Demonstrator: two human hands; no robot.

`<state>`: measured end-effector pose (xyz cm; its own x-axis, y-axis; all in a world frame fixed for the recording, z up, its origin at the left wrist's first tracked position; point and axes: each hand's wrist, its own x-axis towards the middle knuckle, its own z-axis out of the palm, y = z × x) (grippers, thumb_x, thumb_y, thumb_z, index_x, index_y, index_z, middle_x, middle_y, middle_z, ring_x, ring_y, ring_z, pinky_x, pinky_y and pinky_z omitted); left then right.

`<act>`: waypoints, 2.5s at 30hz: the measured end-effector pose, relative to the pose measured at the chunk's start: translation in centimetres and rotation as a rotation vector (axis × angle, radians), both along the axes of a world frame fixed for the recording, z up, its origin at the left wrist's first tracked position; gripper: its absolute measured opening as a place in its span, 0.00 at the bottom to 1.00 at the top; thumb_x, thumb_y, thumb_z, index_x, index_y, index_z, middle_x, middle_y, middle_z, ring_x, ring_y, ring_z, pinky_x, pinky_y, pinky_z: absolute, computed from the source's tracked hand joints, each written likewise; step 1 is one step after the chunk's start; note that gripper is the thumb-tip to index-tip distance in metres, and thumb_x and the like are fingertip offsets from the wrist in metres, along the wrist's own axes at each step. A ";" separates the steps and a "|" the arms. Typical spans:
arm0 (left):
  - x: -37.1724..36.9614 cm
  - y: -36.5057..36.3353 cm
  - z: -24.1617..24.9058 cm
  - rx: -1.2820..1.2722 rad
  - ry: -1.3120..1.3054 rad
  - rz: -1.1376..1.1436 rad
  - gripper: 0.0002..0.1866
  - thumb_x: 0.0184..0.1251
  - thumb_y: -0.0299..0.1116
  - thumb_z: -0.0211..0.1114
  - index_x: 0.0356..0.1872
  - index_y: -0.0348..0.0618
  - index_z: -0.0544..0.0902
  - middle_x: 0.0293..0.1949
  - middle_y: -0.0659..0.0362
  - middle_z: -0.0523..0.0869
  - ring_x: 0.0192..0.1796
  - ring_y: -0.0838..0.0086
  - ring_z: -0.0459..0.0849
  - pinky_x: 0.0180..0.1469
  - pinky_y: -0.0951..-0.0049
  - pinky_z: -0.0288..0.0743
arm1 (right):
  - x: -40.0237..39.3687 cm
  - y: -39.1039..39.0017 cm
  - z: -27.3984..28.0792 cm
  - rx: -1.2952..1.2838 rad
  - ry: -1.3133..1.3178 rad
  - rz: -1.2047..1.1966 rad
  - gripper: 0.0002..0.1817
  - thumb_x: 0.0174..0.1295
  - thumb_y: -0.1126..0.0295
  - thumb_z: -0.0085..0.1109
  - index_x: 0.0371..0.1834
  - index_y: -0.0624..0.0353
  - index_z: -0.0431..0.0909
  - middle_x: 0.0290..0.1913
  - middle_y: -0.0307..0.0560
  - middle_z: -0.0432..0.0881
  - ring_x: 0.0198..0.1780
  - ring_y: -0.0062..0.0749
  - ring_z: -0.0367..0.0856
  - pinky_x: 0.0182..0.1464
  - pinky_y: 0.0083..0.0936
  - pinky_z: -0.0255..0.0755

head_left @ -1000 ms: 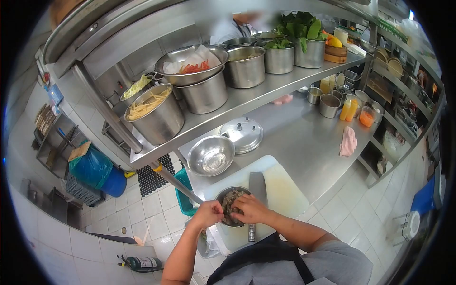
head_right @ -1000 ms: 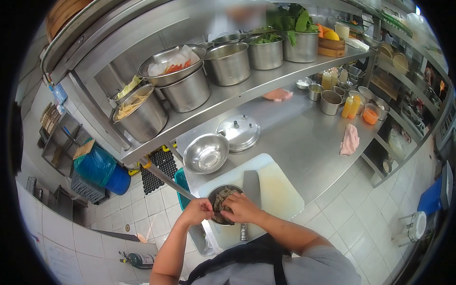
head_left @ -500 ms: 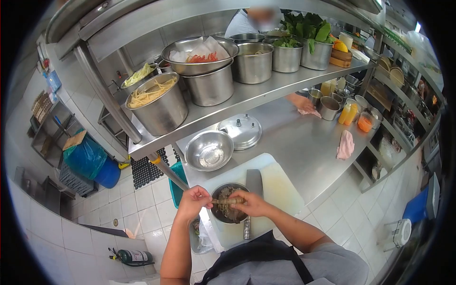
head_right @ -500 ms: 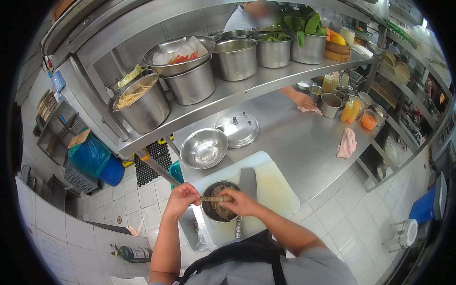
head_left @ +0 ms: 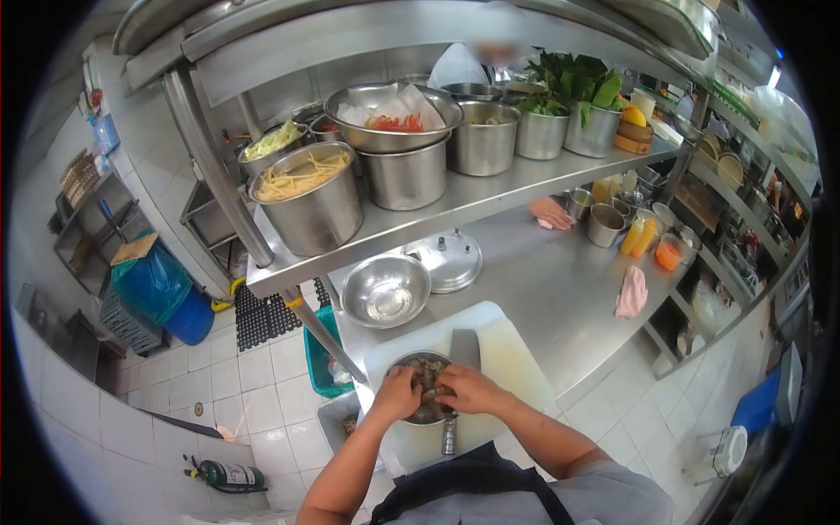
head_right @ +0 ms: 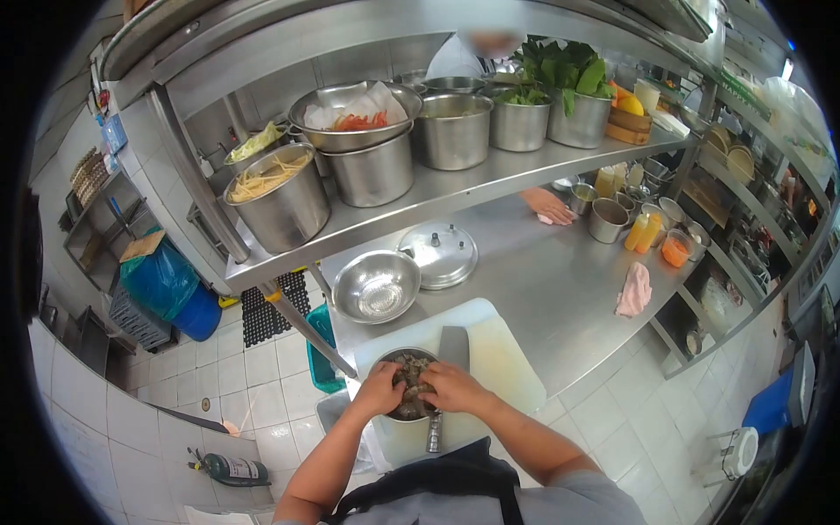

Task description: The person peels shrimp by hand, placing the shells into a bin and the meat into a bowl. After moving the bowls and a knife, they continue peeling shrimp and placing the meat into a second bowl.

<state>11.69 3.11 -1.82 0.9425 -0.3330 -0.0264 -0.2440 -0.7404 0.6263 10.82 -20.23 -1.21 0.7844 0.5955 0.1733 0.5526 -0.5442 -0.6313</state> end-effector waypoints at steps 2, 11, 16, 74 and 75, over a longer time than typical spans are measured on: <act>0.2 -0.7 0.6 0.041 0.033 0.032 0.30 0.68 0.36 0.68 0.69 0.36 0.72 0.64 0.34 0.77 0.64 0.36 0.78 0.68 0.47 0.74 | -1.0 0.4 -0.2 -0.022 -0.076 -0.108 0.17 0.61 0.62 0.73 0.49 0.59 0.84 0.50 0.53 0.82 0.53 0.53 0.80 0.58 0.45 0.73; 0.7 -2.1 0.6 0.017 0.293 0.198 0.46 0.67 0.49 0.71 0.74 0.28 0.57 0.67 0.22 0.70 0.69 0.30 0.74 0.72 0.47 0.72 | -3.2 1.5 -3.1 0.149 -0.252 -0.196 0.19 0.60 0.64 0.74 0.51 0.61 0.83 0.54 0.51 0.80 0.54 0.53 0.76 0.57 0.43 0.73; 1.8 -1.6 -0.7 -0.037 0.396 0.179 0.50 0.65 0.53 0.73 0.74 0.28 0.57 0.64 0.22 0.75 0.66 0.33 0.79 0.69 0.50 0.75 | -3.0 1.6 -3.1 0.182 -0.230 -0.195 0.20 0.60 0.64 0.74 0.52 0.60 0.83 0.55 0.51 0.81 0.54 0.53 0.76 0.58 0.43 0.73; 1.6 -1.2 -1.2 -0.605 0.360 0.283 0.28 0.75 0.35 0.70 0.70 0.33 0.74 0.59 0.47 0.84 0.61 0.65 0.82 0.63 0.67 0.77 | 1.0 6.0 -3.4 0.798 0.749 -0.648 0.29 0.69 0.67 0.67 0.68 0.65 0.67 0.58 0.51 0.80 0.59 0.32 0.80 0.62 0.29 0.74; 1.3 -1.3 -0.1 -0.599 0.337 0.248 0.24 0.75 0.34 0.70 0.66 0.34 0.77 0.56 0.49 0.85 0.59 0.67 0.83 0.61 0.69 0.78 | 1.0 5.9 -3.0 0.820 0.732 -0.655 0.27 0.70 0.66 0.67 0.67 0.65 0.69 0.56 0.50 0.81 0.58 0.33 0.80 0.62 0.29 0.75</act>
<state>12.99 1.80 -1.88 0.9650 -0.1593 -0.2083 0.1635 -0.2557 0.9528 11.79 -14.33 -4.24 0.9570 -0.0127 -0.2899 -0.2868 0.1094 -0.9517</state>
